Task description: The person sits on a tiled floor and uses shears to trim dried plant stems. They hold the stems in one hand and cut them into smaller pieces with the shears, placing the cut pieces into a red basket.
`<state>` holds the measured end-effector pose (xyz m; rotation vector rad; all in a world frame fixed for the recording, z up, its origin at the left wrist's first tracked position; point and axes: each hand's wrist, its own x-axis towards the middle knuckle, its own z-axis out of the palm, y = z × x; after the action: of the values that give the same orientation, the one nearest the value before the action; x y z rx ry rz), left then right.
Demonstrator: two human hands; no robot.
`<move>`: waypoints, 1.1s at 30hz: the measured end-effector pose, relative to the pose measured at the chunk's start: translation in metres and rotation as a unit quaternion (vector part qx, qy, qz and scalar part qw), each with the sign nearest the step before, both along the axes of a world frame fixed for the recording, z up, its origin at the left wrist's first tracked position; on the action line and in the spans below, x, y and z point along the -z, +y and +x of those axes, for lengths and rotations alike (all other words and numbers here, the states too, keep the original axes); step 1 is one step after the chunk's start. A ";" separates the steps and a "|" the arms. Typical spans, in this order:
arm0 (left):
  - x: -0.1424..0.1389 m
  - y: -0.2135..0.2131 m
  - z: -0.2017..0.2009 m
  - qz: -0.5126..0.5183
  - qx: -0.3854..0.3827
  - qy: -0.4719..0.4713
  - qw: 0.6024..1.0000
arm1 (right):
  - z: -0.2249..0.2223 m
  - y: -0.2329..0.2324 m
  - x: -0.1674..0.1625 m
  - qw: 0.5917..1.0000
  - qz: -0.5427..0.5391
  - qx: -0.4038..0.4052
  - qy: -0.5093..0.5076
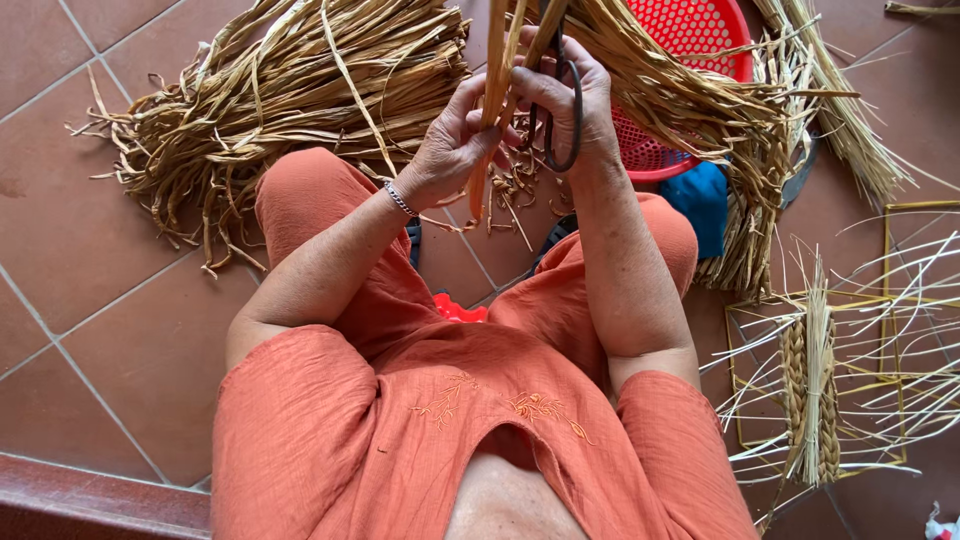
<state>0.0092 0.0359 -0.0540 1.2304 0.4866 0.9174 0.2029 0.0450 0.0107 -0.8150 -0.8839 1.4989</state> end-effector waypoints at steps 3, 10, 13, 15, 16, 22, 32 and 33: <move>-0.002 -0.003 0.002 0.024 -0.005 0.060 0.998 | 0.002 0.000 0.007 0.999 0.016 -0.003 -0.030; -0.010 -0.011 -0.005 0.133 -0.017 0.339 0.931 | -0.011 -0.001 0.026 0.994 0.086 0.018 -0.066; -0.014 0.003 -0.016 0.195 0.017 0.286 0.938 | -0.011 0.001 0.027 0.996 0.052 0.021 -0.065; -0.013 0.015 -0.020 0.168 -0.051 0.177 0.968 | -0.011 0.002 0.027 0.997 0.050 -0.001 -0.059; -0.012 0.021 -0.022 0.153 -0.086 0.123 0.977 | -0.012 0.002 0.027 0.997 0.048 -0.013 -0.054; -0.006 0.044 -0.026 0.083 -0.248 -0.003 0.965 | -0.031 0.000 0.028 0.989 0.040 -0.060 -0.132; -0.012 0.025 -0.010 0.015 -0.176 0.007 0.984 | -0.027 0.000 0.015 0.993 0.038 -0.052 -0.099; -0.011 0.026 -0.011 0.005 -0.176 -0.001 0.984 | -0.028 -0.001 0.016 0.993 0.037 -0.060 -0.096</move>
<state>-0.0013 0.0619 -0.0428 1.1708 0.7134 1.2214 0.1751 0.0444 -0.0055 -0.8743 -1.1417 1.4997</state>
